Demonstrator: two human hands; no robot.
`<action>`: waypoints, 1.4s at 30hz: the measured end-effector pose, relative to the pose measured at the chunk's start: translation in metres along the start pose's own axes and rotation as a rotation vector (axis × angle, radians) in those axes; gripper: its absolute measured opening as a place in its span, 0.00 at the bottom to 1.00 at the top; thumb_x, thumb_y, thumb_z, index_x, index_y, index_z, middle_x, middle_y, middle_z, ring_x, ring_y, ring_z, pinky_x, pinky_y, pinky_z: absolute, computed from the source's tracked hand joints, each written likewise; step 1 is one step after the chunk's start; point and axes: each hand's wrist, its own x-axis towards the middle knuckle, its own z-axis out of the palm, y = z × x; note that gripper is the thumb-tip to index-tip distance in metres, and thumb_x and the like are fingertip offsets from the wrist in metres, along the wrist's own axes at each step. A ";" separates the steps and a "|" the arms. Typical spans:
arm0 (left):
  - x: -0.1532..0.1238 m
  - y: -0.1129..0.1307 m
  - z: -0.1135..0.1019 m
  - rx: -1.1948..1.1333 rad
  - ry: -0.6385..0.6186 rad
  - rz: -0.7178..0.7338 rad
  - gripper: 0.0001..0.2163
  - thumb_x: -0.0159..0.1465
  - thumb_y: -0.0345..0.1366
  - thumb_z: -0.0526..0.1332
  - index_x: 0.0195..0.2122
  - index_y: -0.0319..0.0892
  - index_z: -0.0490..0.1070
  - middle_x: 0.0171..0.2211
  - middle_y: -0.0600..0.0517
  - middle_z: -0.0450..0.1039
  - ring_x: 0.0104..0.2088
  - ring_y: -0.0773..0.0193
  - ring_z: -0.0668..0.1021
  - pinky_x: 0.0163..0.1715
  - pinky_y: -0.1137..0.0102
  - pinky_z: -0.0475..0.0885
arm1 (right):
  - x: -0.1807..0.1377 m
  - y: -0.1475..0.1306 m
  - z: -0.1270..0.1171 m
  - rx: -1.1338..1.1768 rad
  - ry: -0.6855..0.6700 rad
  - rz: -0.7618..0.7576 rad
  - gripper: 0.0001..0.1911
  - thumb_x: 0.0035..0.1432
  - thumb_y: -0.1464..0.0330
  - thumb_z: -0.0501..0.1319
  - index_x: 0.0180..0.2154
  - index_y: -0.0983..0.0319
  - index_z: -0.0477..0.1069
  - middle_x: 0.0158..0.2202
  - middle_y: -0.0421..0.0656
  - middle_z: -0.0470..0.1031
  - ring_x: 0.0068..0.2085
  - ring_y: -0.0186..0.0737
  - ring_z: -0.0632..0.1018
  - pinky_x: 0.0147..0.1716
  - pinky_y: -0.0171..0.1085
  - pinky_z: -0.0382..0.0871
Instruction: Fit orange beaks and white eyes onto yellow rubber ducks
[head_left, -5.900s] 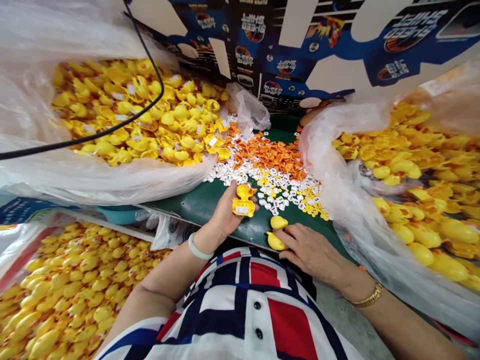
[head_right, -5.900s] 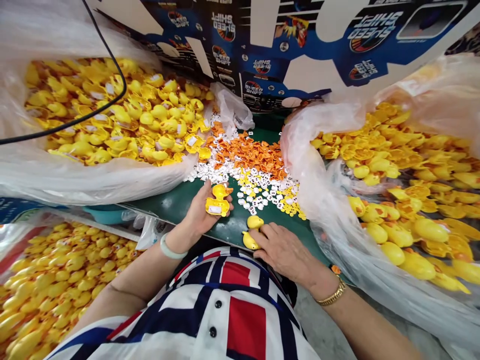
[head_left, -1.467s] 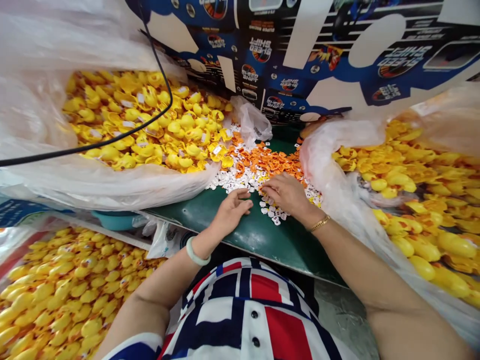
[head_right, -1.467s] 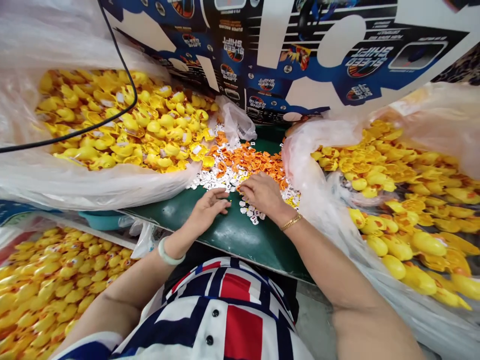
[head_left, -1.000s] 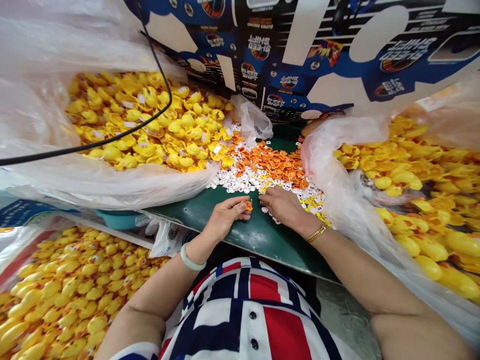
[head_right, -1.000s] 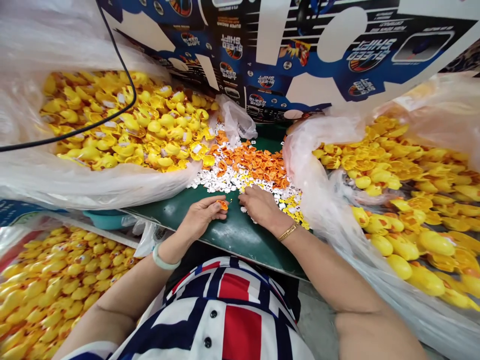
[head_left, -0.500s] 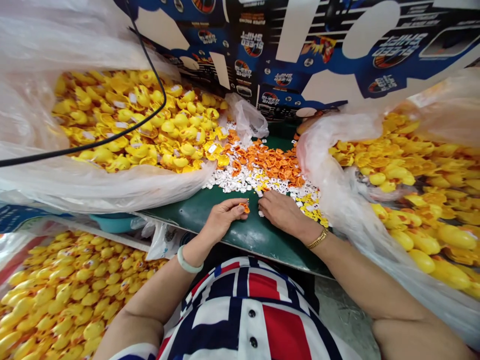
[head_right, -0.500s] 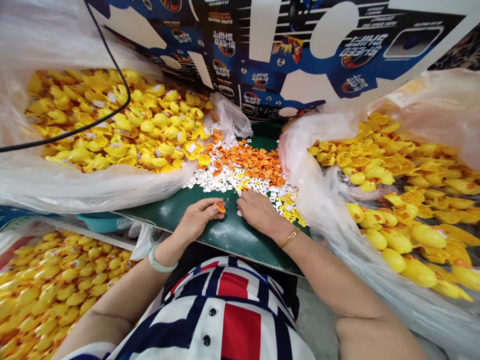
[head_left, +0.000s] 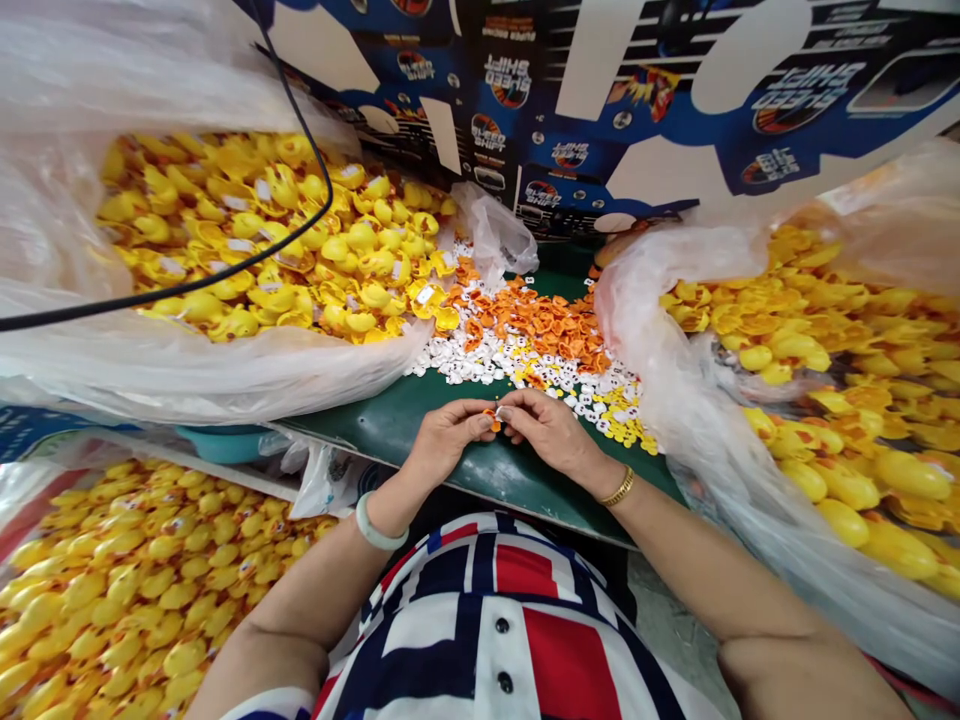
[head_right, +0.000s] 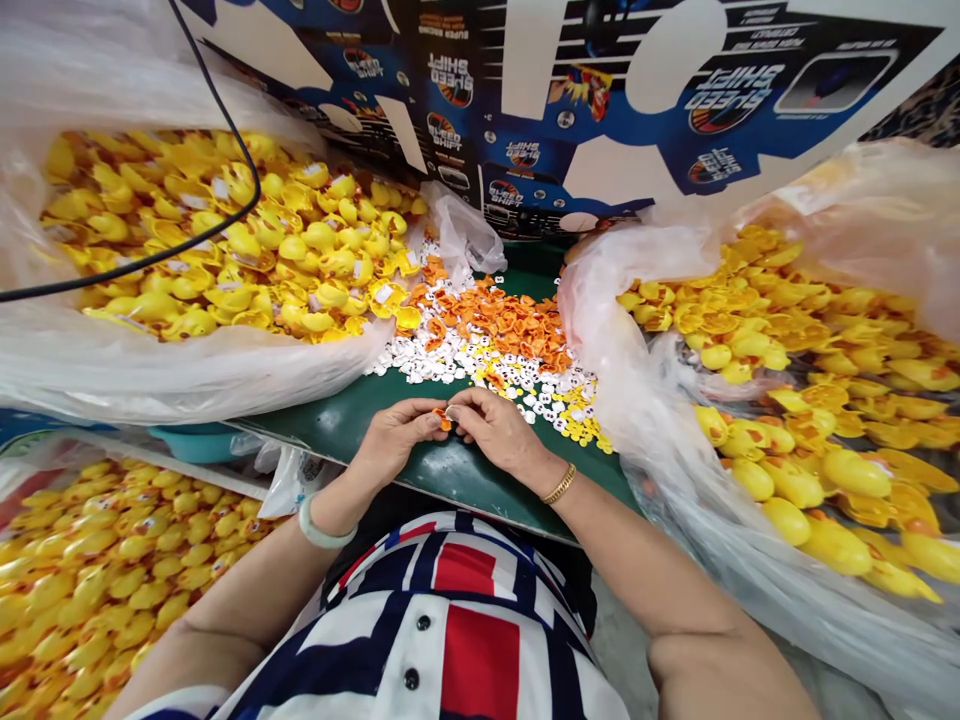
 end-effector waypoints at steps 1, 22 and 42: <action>-0.001 0.000 0.001 0.007 0.004 0.006 0.16 0.53 0.42 0.72 0.41 0.40 0.80 0.34 0.48 0.81 0.30 0.64 0.81 0.36 0.68 0.77 | -0.001 0.001 0.001 0.002 0.011 -0.004 0.10 0.63 0.61 0.59 0.39 0.60 0.73 0.30 0.38 0.74 0.29 0.33 0.76 0.30 0.34 0.74; 0.003 0.017 0.015 0.167 0.001 0.124 0.14 0.62 0.46 0.63 0.38 0.39 0.77 0.32 0.48 0.78 0.30 0.62 0.78 0.35 0.66 0.73 | -0.005 0.018 -0.003 -0.424 0.234 -0.566 0.15 0.65 0.64 0.59 0.52 0.60 0.69 0.37 0.45 0.73 0.36 0.41 0.75 0.37 0.42 0.73; 0.091 0.112 -0.024 1.575 0.389 0.608 0.17 0.64 0.30 0.55 0.53 0.41 0.69 0.41 0.43 0.71 0.41 0.52 0.74 0.39 0.63 0.67 | 0.005 0.018 -0.030 -0.164 0.368 -0.399 0.16 0.65 0.60 0.59 0.51 0.58 0.72 0.44 0.46 0.73 0.41 0.39 0.76 0.39 0.39 0.75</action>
